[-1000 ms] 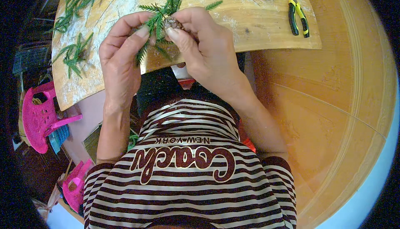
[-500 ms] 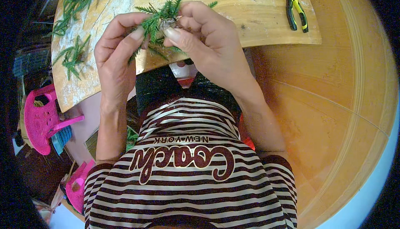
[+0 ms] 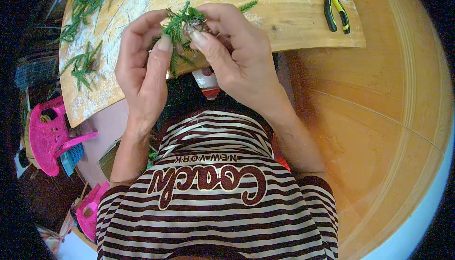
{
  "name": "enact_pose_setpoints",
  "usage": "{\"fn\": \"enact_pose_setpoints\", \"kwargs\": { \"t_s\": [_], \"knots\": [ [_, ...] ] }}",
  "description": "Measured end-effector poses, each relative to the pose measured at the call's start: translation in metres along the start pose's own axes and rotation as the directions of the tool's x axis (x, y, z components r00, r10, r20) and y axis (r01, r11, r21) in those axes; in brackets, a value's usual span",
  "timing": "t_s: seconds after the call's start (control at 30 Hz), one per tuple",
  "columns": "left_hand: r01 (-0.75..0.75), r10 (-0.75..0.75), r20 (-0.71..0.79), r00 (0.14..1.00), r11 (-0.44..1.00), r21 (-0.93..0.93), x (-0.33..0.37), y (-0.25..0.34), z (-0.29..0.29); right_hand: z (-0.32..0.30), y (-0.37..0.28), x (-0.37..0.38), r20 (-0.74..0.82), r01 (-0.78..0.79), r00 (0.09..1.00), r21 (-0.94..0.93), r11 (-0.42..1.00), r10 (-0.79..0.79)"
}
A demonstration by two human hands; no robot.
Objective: Attach small pinecones to evergreen branches using wire and pliers.
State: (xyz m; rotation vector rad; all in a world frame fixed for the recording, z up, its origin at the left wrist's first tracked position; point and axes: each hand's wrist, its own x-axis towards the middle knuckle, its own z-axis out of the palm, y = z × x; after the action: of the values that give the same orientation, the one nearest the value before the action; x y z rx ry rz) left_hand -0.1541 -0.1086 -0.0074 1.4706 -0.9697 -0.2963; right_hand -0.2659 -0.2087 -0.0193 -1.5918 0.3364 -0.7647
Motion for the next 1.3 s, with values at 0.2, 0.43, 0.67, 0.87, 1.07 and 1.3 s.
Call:
{"fn": "enact_pose_setpoints", "kwargs": {
  "t_s": [0.2, 0.43, 0.67, 0.87, 1.07, 1.3],
  "knots": [
    [-0.045, 0.035, 0.092, 0.995, 0.993, 0.109, 0.003, -0.006, -0.007, -0.001, -0.002, -0.004, -0.005, -0.026, 1.000, -0.018, 1.000, 0.026],
    [0.147, -0.138, 0.076, 0.987, 0.981, -0.128, 0.003, -0.002, -0.003, -0.006, -0.002, -0.004, 0.071, -0.004, 0.997, -0.203, 0.979, 0.019],
    [-0.163, 0.160, 0.036, 0.987, 0.979, 0.122, 0.007, -0.006, 0.001, 0.006, 0.008, -0.004, -0.080, 0.137, 0.986, -0.137, 0.981, -0.149],
    [-0.207, 0.201, 0.056, 0.978, 0.966, 0.156, 0.007, -0.005, 0.005, 0.002, 0.009, -0.005, -0.067, 0.140, 0.986, -0.171, 0.975, -0.153],
    [-0.111, 0.109, 0.038, 0.993, 0.993, 0.035, 0.006, -0.007, 0.007, 0.000, 0.005, -0.009, 0.068, -0.035, 0.997, -0.110, 0.993, 0.042],
    [-0.167, 0.166, 0.011, 0.986, 0.982, 0.093, 0.003, -0.002, 0.007, 0.006, 0.002, -0.010, 0.075, -0.050, 0.996, -0.095, 0.994, 0.057]
  ]
}}
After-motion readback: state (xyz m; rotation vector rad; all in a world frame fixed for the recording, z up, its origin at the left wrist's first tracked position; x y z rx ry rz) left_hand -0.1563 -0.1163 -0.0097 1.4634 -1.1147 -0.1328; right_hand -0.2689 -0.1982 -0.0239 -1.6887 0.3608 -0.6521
